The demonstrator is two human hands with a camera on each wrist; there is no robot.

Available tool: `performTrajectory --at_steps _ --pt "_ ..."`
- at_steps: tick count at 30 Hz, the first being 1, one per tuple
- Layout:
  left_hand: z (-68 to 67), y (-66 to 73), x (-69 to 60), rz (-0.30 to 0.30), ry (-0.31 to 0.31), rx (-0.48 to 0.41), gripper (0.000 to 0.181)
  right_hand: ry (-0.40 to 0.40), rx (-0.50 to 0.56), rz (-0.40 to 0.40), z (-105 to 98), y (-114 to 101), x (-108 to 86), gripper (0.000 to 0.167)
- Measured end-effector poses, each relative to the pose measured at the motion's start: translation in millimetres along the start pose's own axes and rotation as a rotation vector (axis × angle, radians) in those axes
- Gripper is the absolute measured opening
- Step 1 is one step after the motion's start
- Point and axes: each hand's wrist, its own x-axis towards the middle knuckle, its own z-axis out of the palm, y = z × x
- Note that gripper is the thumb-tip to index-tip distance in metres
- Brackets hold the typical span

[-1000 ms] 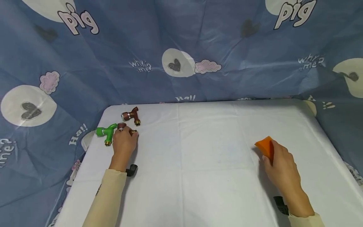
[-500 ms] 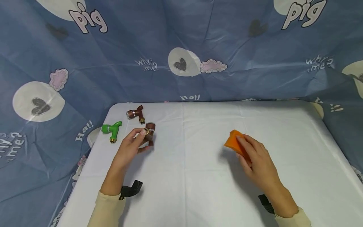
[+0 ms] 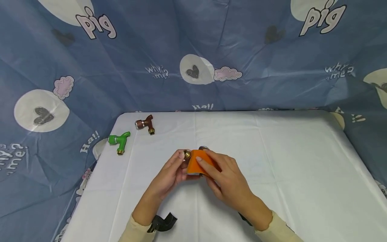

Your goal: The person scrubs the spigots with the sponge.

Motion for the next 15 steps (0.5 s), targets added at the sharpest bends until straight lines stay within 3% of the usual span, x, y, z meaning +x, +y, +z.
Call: performTrajectory --at_steps 8,15 --pt "-4.6 1.9 -3.5 0.057 0.028 -0.050 0.047 -0.075 -0.077 0.043 3.3 12.0 -26.4 0.068" --pt "-11.2 1.2 -4.7 0.101 -0.005 -0.085 0.048 -0.095 -0.105 0.048 -9.7 28.0 -44.0 0.059"
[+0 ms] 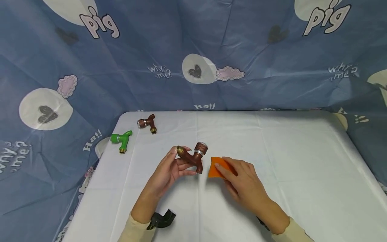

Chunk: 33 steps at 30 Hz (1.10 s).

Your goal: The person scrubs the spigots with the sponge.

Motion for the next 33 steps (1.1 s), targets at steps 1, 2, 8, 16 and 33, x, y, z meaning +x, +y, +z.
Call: performTrajectory --at_steps 1,2,8,16,33 --pt "-0.1 -0.8 0.0 -0.003 0.004 0.003 0.048 0.021 0.005 -0.002 -2.6 0.7 1.0 0.054" --pt "0.2 -1.8 -0.1 -0.005 0.008 0.008 0.048 0.047 0.013 -0.009 -4.9 0.5 3.2 0.050" --pt "8.1 -10.7 1.0 -0.040 0.022 0.060 0.054 0.152 0.025 -0.135 -6.4 -16.0 27.4 0.047" --pt "9.9 -15.7 -1.2 -0.060 0.021 0.089 0.056 0.063 -0.006 -0.145 6.2 -12.6 25.9 0.051" --pt "12.4 -28.1 6.2 -0.085 0.044 0.131 0.058 0.169 0.008 -0.192 -2.7 -19.4 28.0 0.042"
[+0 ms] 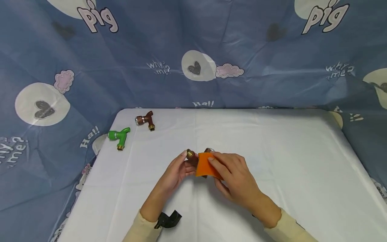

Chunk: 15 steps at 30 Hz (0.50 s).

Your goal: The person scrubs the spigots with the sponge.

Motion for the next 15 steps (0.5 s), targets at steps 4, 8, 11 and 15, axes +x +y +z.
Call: performTrajectory --at_steps 4,8,11,15 --pt "4.2 0.2 0.0 -0.045 0.013 -0.012 0.053 -0.012 0.007 -0.013 11.5 -5.4 6.4 0.037" --pt "0.2 0.1 -1.3 -0.002 -0.003 -0.011 0.057 -0.112 -0.006 0.073 11.0 2.2 -0.8 0.048" --pt "-5.1 0.6 -1.9 0.045 -0.017 -0.013 0.059 -0.152 -0.039 0.146 2.1 14.4 -8.7 0.058" --pt "-9.6 1.5 -1.7 0.064 -0.019 -0.050 0.056 -0.135 -0.064 0.209 -6.7 27.4 -16.0 0.057"
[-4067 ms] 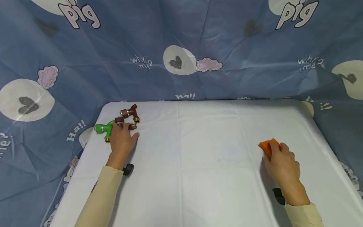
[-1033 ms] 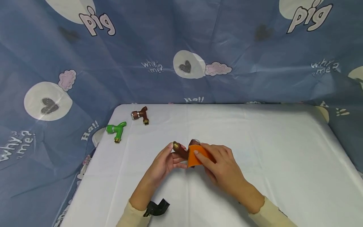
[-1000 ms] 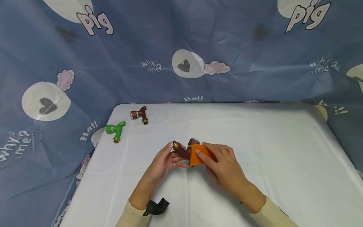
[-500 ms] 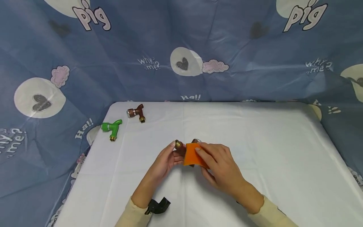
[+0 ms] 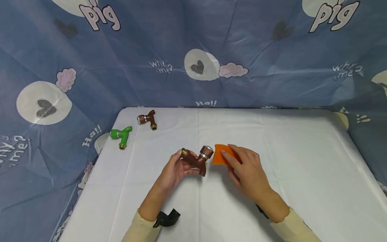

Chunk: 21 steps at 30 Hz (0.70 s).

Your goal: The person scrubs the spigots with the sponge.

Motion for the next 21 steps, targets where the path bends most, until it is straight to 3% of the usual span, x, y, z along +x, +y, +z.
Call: performTrajectory --at_steps 5,9,13,17,21 --pt "2.5 0.4 1.3 0.008 0.000 0.014 0.058 0.066 0.090 -0.025 -3.8 -3.7 2.7 0.049" --pt "6.9 -0.2 0.2 -0.013 0.011 0.044 0.059 0.140 0.162 -0.162 0.5 -24.0 14.4 0.051" --pt "13.6 0.4 -1.9 -0.067 0.063 0.068 0.062 0.151 0.146 -0.265 7.6 -42.2 24.0 0.041" --pt "16.8 1.0 -1.6 -0.097 0.095 0.120 0.064 0.117 0.119 -0.255 11.7 -44.8 25.9 0.037" --pt "14.9 2.5 -0.2 -0.064 0.088 0.158 0.054 0.089 0.073 -0.184 9.1 -34.2 22.6 0.045"
